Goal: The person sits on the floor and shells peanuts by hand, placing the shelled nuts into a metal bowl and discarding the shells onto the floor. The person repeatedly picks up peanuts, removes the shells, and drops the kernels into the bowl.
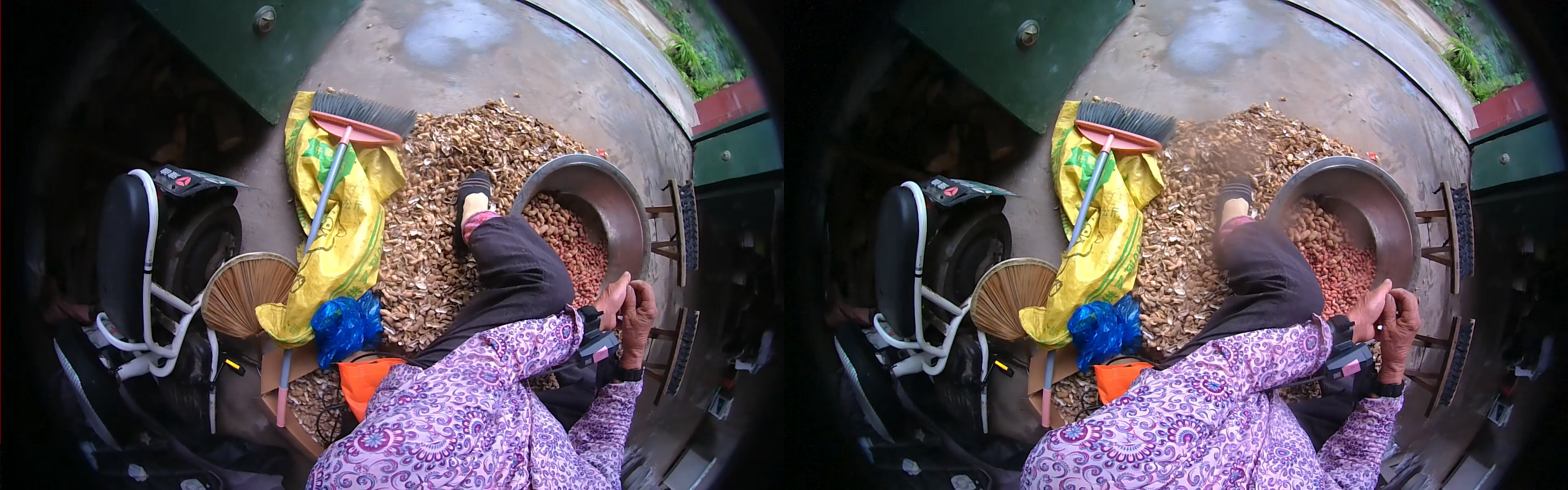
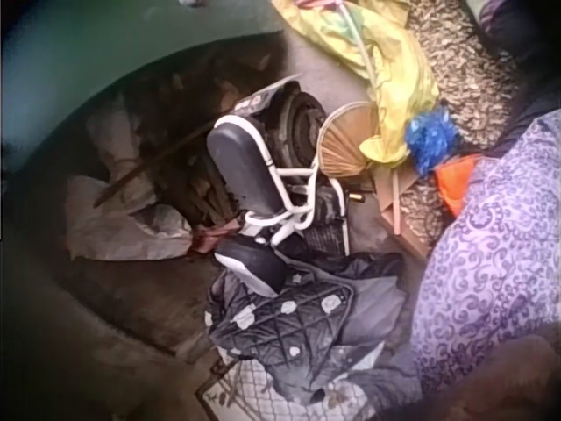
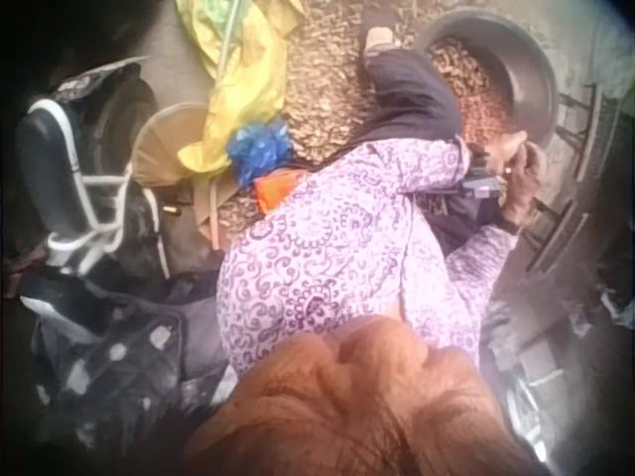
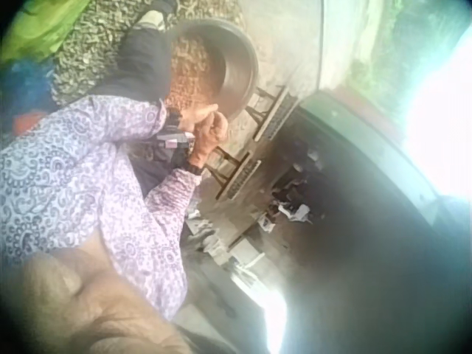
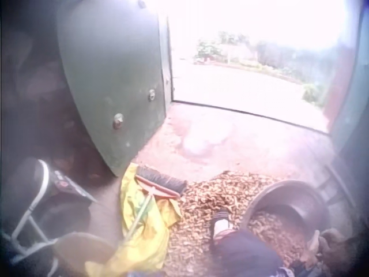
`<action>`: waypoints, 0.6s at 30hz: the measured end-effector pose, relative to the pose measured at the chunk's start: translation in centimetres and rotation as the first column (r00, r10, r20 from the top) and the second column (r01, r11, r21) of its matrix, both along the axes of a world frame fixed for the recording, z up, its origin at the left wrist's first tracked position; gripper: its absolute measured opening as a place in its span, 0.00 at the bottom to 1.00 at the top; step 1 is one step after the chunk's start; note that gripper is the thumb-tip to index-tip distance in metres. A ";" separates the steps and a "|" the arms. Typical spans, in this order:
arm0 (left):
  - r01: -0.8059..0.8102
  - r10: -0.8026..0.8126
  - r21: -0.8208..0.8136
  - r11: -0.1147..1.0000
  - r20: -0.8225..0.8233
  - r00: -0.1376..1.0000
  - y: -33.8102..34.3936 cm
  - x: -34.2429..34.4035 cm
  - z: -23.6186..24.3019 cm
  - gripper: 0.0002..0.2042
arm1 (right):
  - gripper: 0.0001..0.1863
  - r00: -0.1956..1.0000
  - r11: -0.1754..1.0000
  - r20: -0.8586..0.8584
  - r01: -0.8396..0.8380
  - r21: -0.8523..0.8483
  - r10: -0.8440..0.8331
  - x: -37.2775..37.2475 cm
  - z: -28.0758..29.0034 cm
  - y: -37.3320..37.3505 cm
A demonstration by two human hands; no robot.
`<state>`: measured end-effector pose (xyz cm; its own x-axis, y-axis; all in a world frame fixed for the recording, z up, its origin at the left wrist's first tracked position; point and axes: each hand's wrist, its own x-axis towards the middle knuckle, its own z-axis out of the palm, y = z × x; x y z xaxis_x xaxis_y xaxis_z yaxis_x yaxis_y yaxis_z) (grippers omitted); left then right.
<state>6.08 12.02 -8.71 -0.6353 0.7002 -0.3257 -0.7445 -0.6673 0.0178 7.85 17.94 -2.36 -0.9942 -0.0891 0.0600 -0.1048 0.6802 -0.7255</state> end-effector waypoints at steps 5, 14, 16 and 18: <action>-0.218 0.200 0.077 0.973 0.193 0.961 1.9 -0.3 -0.9 0.19 | 0.04 0.937 0.913 -0.252 -0.133 0.386 0.243 0.0 0.8 -1.6; -0.237 0.243 -0.058 0.970 0.138 0.960 1.1 -0.2 -0.7 0.12 | 0.16 0.997 0.999 -0.054 -0.044 0.027 0.046 0.9 0.4 -1.7; -0.179 0.188 -0.073 0.981 0.150 0.971 0.9 0.0 -0.7 0.12 | 0.17 1.000 0.994 0.014 -0.008 -0.107 0.010 1.1 0.8 -2.0; -0.177 0.178 -0.024 0.984 0.154 0.972 1.1 -0.1 -0.7 0.13 | 0.18 1.000 1.000 0.025 0.011 -0.025 -0.010 0.9 0.9 -1.5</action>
<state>6.03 13.14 -9.39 -0.6905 0.5771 -0.4360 -0.6085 -0.7894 -0.0811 8.77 16.45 -1.43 -0.9963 -0.0773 0.0378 -0.0796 0.6624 -0.7449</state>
